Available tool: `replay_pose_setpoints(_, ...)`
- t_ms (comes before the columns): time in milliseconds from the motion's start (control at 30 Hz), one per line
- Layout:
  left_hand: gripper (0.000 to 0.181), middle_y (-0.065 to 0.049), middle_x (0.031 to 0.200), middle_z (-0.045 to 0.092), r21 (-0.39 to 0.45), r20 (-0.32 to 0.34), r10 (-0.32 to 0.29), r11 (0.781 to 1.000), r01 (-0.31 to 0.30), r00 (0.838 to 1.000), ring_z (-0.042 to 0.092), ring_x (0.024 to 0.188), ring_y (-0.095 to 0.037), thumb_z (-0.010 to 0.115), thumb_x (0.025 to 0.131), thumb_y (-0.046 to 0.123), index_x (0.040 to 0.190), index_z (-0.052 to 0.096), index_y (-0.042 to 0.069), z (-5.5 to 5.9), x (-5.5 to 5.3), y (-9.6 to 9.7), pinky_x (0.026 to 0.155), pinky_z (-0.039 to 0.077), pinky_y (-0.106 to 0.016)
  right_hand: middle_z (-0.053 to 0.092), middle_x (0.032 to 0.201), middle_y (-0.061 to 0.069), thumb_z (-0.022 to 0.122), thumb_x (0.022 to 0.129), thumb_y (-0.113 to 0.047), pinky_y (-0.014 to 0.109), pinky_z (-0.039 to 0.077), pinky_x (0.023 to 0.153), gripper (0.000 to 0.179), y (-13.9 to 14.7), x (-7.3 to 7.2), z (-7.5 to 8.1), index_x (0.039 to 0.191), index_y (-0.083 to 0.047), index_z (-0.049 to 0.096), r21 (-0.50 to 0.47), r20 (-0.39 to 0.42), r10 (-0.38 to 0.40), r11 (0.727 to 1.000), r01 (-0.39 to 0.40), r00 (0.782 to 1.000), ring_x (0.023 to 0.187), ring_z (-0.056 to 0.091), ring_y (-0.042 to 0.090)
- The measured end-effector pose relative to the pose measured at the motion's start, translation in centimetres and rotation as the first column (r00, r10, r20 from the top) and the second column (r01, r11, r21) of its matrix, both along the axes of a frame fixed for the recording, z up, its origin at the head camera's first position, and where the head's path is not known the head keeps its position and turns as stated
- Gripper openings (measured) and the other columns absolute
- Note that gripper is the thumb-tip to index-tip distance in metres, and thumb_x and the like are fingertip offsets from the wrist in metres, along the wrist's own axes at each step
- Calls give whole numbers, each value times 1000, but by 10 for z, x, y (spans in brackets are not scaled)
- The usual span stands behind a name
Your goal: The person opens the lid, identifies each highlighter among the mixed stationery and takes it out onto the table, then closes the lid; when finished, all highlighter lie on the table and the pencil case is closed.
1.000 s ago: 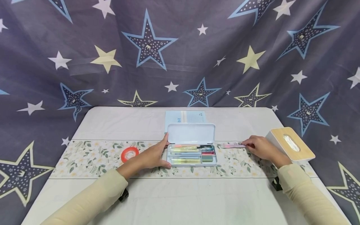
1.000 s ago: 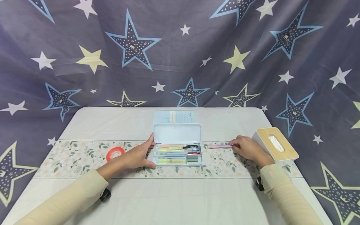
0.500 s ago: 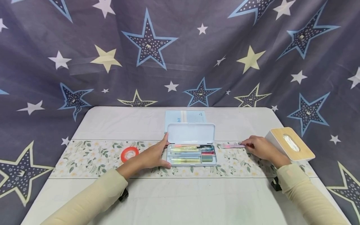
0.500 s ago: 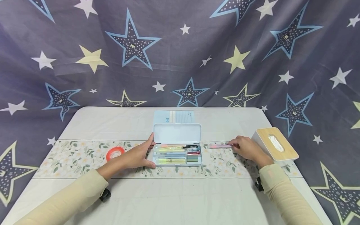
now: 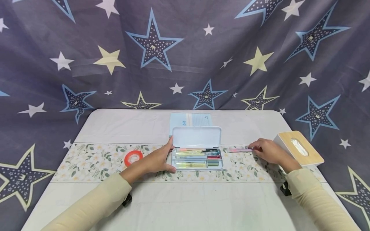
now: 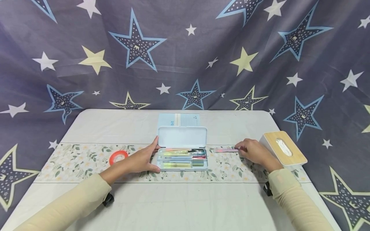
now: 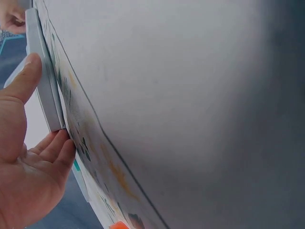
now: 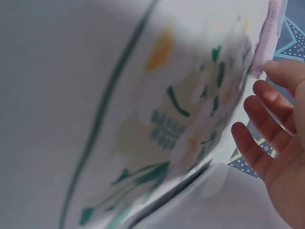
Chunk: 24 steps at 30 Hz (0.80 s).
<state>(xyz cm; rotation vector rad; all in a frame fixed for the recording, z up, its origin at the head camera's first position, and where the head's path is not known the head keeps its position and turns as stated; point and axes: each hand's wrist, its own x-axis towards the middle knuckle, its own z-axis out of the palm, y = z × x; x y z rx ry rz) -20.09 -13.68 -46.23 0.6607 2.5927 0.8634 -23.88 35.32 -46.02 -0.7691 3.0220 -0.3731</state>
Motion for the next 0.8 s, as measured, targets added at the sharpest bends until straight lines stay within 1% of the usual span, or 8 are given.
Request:
replay_pose_setpoints(200, 138, -8, 160, 42, -4, -8, -5, 1000, 5, 1000, 36, 151, -28, 88, 78, 43, 163, -16, 10, 0, 0, -1, 121, 32, -49, 69, 89, 0, 70, 92, -5, 34, 50, 67, 23, -2, -2, 10, 114, -7, 76, -10, -24, 16, 1000, -16, 1000, 76, 60, 9)
replay_pose_setpoints(400, 139, -8, 160, 42, -8, -5, -6, 1000, 6, 1000, 37, 151, -27, 88, 77, 44, 162, -16, 10, -1, -1, 0, 122, 32, -48, 69, 91, 0, 70, 93, -6, 32, 52, 67, 23, -14, 2, 20, 116, -7, 76, -31, -36, 46, 998, -47, 998, 78, 63, 11)
replay_pose_setpoints(533, 140, -8, 160, 42, -13, -9, -4, 1000, 4, 1000, 37, 151, -26, 88, 76, 45, 162, -16, 11, -2, -1, 0, 122, 32, -48, 69, 91, 0, 71, 94, -7, 31, 53, 68, 22, -28, 5, 21, 116, -7, 76, -63, -55, 91, 994, -94, 994, 79, 63, 10)
replay_pose_setpoints(667, 140, -7, 159, 43, -16, -17, -4, 1000, 3, 1000, 38, 150, -26, 88, 76, 45, 162, -16, 11, -2, -1, 0, 121, 33, -47, 69, 90, -3, 73, 91, -4, 30, 53, 67, 23, -45, 7, 23, 113, -7, 76, -101, -88, 147, 983, -156, 985, 79, 63, 8)
replay_pose_setpoints(800, 140, -7, 158, 44, -12, -23, -5, 1000, 5, 1000, 40, 149, -26, 89, 75, 44, 162, -16, 10, -2, -1, 0, 121, 34, -47, 69, 90, -5, 73, 91, -3, 28, 53, 68, 22, -64, 11, 27, 113, -7, 77, -126, -94, 189, 972, -200, 978, 78, 63, 7)
